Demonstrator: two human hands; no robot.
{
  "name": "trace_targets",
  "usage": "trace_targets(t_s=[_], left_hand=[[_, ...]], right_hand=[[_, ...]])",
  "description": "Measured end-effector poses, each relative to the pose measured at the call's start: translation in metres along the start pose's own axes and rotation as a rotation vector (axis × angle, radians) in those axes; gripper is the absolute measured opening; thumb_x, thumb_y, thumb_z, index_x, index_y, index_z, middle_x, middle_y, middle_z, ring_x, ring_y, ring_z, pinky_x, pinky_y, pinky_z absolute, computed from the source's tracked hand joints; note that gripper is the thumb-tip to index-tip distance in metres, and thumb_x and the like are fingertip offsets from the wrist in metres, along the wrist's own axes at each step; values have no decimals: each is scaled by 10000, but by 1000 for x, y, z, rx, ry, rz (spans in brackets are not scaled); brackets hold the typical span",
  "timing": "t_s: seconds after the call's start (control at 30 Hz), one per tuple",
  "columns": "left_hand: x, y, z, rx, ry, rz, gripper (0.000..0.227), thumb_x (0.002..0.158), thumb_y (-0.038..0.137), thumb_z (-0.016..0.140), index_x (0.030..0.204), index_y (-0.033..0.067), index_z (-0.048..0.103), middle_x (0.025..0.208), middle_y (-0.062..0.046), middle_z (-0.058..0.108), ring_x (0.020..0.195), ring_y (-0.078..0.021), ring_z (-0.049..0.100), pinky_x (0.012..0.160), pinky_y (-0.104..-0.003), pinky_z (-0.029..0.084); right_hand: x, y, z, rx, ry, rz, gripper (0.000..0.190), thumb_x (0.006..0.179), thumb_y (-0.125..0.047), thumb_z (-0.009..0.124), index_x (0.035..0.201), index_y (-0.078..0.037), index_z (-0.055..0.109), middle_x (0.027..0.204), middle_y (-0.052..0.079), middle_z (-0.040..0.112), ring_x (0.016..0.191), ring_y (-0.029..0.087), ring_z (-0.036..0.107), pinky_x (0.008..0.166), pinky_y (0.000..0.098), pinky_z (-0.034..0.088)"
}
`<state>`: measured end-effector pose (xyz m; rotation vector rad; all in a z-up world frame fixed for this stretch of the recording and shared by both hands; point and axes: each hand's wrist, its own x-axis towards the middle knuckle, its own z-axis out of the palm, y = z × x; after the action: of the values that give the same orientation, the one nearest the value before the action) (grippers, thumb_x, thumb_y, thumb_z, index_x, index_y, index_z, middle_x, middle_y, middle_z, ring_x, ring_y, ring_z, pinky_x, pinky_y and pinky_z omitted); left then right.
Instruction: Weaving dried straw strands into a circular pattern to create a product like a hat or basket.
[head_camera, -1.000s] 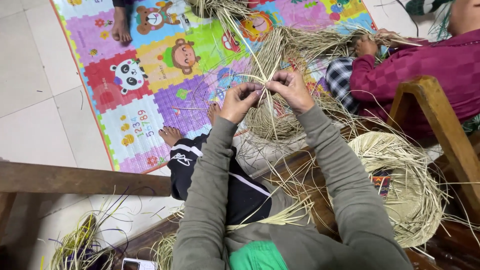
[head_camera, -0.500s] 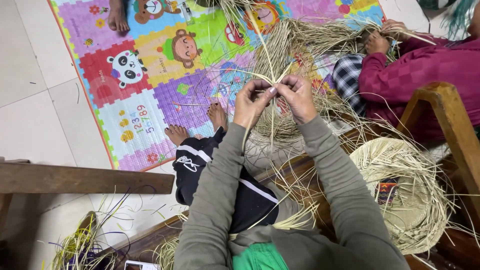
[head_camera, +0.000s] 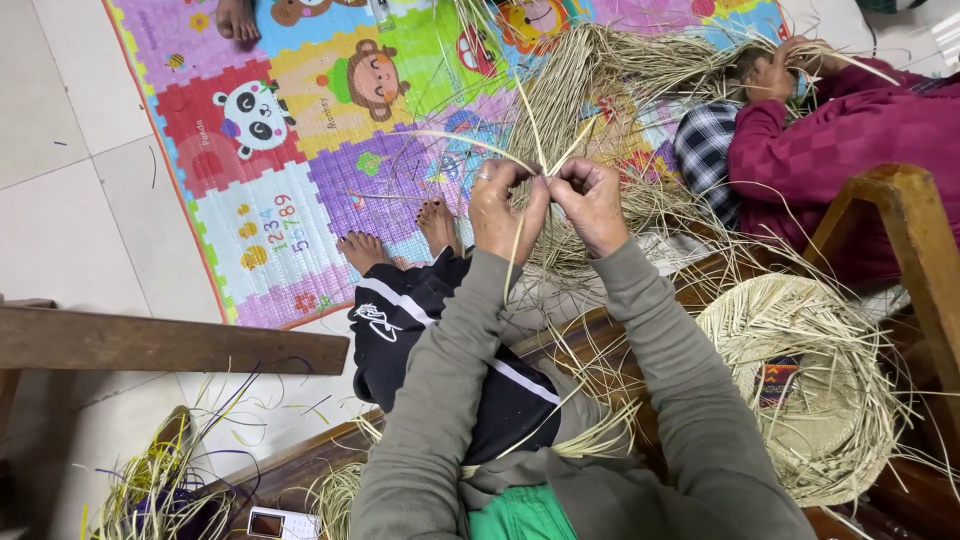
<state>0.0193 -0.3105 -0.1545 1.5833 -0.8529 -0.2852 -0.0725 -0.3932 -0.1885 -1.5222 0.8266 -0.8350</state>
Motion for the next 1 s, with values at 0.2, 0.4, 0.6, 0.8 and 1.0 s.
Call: trace_targets(t_s=[0.2, 0.4, 0.6, 0.8, 1.0], left_hand=[[2, -18, -4, -140, -68, -182, 126, 757, 176, 619, 796, 57, 614, 822, -113, 511, 813, -232, 510, 657, -302, 423], [5, -8, -12, -9, -33, 137, 39, 716, 123, 610, 751, 123, 626, 821, -65, 488, 848, -235, 470, 776, -353, 383], [7, -18, -16, -79, -170, 31, 50, 720, 165, 650, 758, 132, 653, 898, -104, 579, 956, -301, 464, 857, -413, 356], [7, -19, -16, 21, -216, 62, 37, 745, 183, 598, 757, 165, 628, 845, -34, 589, 931, -243, 486, 816, -365, 354], [4, -26, -15, -127, -223, -32, 99, 734, 238, 636, 787, 154, 633, 795, -63, 616, 837, -269, 547, 761, -379, 418]], right_hand=[[-7, -18, 6, -165, -130, -100, 42, 694, -37, 625, 673, -55, 593, 569, 17, 535, 572, 69, 471, 536, 200, 397], [-4, -12, 3, -144, -179, -35, 45, 705, -55, 613, 676, -75, 585, 555, -16, 508, 564, 49, 462, 542, 190, 397], [-7, -21, 3, -165, -263, -37, 43, 695, -31, 597, 706, -72, 605, 602, -6, 549, 615, 62, 478, 610, 213, 410], [-6, -7, 1, -55, -263, 42, 55, 693, -49, 626, 683, -75, 578, 593, -32, 503, 604, 45, 457, 587, 182, 392], [-6, -18, -1, -154, -299, -21, 45, 703, -34, 636, 717, -70, 611, 624, -1, 558, 626, 57, 481, 624, 206, 409]])
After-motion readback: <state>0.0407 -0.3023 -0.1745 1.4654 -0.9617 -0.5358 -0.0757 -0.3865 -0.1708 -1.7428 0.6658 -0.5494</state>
